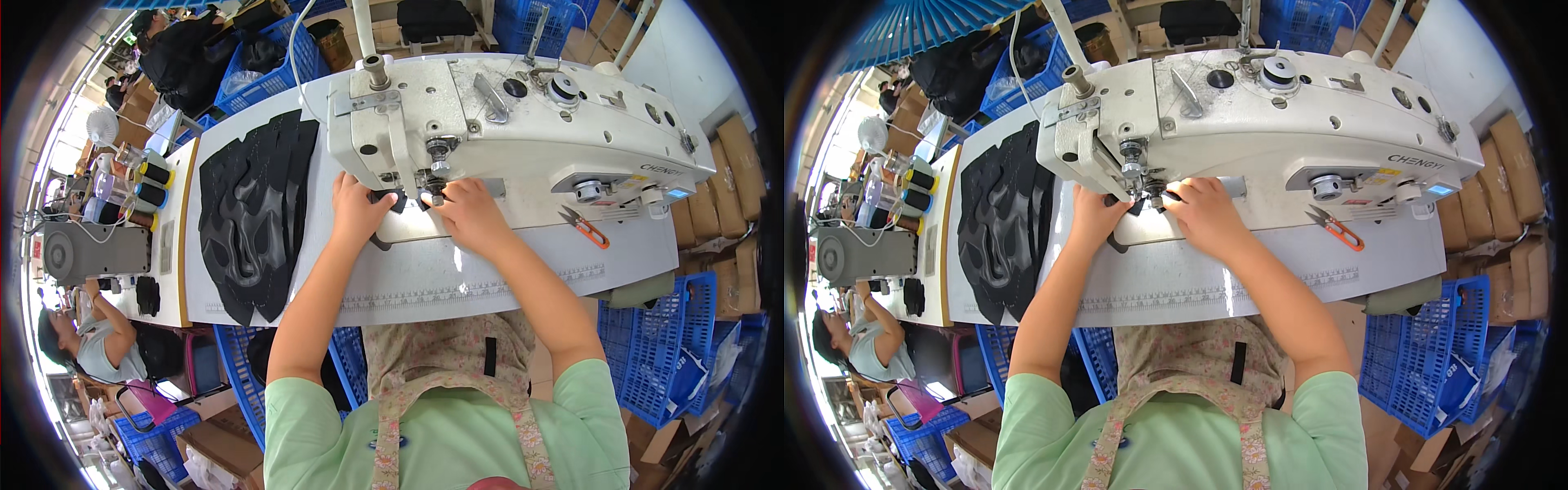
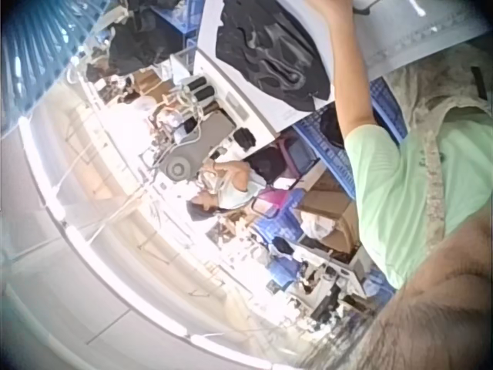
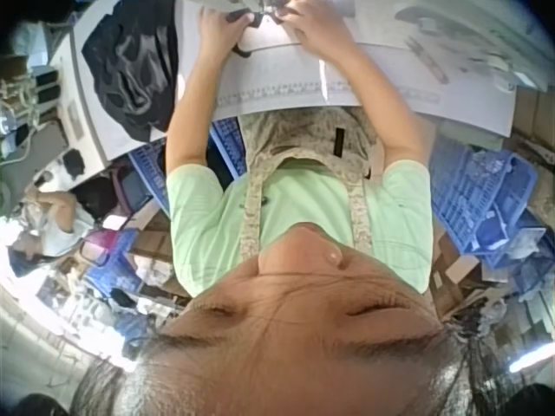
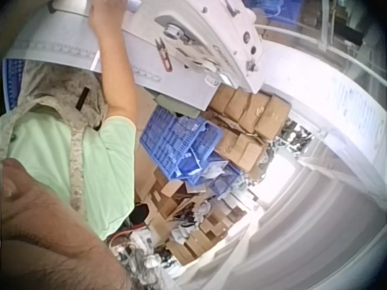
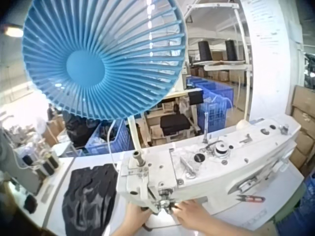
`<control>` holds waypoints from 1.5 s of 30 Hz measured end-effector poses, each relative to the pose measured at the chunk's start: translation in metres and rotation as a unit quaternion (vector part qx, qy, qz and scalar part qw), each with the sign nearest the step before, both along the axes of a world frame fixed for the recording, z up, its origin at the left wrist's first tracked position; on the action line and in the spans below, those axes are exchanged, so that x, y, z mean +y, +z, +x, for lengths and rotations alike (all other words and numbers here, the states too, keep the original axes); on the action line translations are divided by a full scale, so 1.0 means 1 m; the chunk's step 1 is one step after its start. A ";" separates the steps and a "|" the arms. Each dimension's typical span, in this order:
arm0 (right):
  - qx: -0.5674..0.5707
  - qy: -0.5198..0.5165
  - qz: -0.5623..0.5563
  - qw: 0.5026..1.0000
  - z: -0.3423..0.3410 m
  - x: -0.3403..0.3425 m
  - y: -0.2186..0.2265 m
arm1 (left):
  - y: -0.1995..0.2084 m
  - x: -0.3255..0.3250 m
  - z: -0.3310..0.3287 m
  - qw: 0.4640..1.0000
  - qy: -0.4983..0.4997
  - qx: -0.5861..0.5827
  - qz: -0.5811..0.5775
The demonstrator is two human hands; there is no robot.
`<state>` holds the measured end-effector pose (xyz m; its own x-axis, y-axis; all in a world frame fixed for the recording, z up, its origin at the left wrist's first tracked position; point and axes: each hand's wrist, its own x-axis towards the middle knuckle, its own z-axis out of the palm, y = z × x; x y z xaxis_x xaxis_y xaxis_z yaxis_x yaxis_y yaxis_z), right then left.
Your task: The person takes black fabric pieces and sews them together using a sewing machine, guiding each piece under the needle to stitch the seams.
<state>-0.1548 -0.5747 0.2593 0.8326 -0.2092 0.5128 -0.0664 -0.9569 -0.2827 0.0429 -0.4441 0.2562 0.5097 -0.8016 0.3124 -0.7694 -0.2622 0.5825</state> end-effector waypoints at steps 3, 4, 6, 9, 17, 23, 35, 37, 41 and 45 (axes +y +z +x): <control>0.019 -0.010 0.009 1.000 0.002 0.000 0.002 | -0.002 -0.002 -0.001 1.000 0.025 0.003 -0.008; 0.022 -0.013 0.013 1.000 0.002 0.000 0.002 | -0.002 -0.002 -0.002 1.000 0.025 0.003 -0.009; 0.027 -0.014 0.014 0.999 0.001 0.001 0.005 | -0.001 -0.003 -0.002 1.000 0.025 -0.009 -0.015; 0.030 -0.016 0.013 0.999 0.001 0.001 0.005 | -0.003 -0.002 -0.003 0.999 0.019 -0.028 -0.016; 0.026 -0.018 -0.001 0.999 0.002 0.005 0.004 | -0.003 -0.001 -0.007 1.000 0.024 -0.010 0.013; -0.003 -0.006 -0.010 1.000 0.002 0.004 -0.001 | 0.002 -0.003 -0.012 1.000 0.021 0.000 0.021; -0.003 -0.014 0.008 1.000 0.001 0.009 0.002 | 0.003 -0.004 -0.013 0.999 0.021 0.014 0.047; -0.001 -0.009 0.018 1.000 0.000 0.008 0.002 | 0.005 -0.004 -0.013 0.998 0.024 0.017 0.054; -0.009 0.002 0.027 1.000 -0.001 0.006 -0.001 | 0.003 -0.004 -0.011 0.998 0.021 0.015 0.054; -0.015 0.004 0.019 1.000 -0.001 0.005 0.000 | 0.005 -0.006 -0.011 0.998 0.019 0.001 0.058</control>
